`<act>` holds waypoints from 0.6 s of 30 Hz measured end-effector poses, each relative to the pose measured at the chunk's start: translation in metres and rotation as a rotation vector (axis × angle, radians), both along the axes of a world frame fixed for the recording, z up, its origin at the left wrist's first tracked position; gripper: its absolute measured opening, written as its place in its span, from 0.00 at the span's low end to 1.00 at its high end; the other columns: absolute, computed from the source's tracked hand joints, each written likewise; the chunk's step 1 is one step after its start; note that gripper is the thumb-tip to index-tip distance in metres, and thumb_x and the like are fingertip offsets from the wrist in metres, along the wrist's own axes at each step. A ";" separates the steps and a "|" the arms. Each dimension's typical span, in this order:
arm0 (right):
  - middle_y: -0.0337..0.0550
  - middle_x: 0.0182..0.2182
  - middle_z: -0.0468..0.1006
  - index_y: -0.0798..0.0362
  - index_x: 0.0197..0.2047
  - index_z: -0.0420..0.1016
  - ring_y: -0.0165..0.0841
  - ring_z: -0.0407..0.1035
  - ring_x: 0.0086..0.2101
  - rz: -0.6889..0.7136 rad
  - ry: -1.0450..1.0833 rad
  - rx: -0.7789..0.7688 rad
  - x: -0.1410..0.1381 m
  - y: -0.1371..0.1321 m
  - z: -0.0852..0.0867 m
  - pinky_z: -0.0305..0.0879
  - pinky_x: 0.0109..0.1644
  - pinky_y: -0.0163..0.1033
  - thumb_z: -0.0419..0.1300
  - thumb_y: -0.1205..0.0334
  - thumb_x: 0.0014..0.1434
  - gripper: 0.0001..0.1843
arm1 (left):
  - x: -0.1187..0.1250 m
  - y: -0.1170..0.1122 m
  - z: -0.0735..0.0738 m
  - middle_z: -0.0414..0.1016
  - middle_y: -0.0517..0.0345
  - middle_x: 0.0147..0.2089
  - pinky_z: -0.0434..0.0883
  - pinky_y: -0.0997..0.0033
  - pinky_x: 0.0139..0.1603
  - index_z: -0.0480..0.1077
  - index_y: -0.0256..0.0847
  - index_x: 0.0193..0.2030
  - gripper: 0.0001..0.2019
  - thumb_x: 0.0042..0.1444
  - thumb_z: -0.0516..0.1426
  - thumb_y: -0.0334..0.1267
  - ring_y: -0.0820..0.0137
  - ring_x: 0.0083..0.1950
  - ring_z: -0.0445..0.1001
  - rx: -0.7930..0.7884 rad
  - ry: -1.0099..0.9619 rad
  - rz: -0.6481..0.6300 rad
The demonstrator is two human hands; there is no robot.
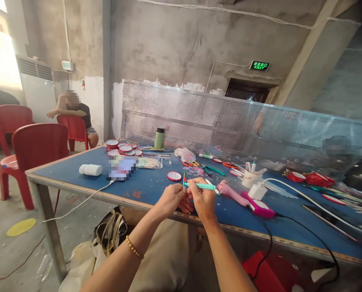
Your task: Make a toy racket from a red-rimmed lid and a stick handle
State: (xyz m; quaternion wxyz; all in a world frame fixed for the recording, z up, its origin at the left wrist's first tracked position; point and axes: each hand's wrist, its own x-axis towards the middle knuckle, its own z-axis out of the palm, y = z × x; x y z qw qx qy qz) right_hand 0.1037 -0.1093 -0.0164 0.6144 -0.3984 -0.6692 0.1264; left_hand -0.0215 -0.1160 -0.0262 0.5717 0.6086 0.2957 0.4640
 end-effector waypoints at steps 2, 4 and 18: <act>0.34 0.18 0.71 0.52 0.28 0.69 0.27 0.64 0.17 0.010 0.005 -0.003 0.000 0.000 0.001 0.60 0.22 0.32 0.57 0.55 0.60 0.13 | 0.000 0.000 0.000 0.74 0.58 0.21 0.75 0.67 0.26 0.62 0.41 0.27 0.10 0.54 0.54 0.43 0.65 0.23 0.77 0.000 -0.005 -0.001; 0.34 0.17 0.70 0.51 0.27 0.69 0.27 0.64 0.18 0.005 -0.005 0.005 -0.001 -0.001 0.001 0.60 0.23 0.32 0.57 0.55 0.60 0.13 | 0.000 0.001 0.000 0.74 0.58 0.21 0.75 0.67 0.26 0.62 0.41 0.27 0.11 0.54 0.54 0.44 0.66 0.23 0.77 0.002 -0.009 -0.001; 0.34 0.16 0.70 0.51 0.26 0.68 0.27 0.63 0.17 -0.004 0.044 0.007 -0.001 -0.001 -0.001 0.60 0.22 0.32 0.57 0.55 0.60 0.13 | 0.000 0.001 -0.002 0.76 0.54 0.23 0.75 0.68 0.26 0.63 0.39 0.29 0.12 0.56 0.54 0.46 0.64 0.24 0.78 0.010 -0.005 -0.007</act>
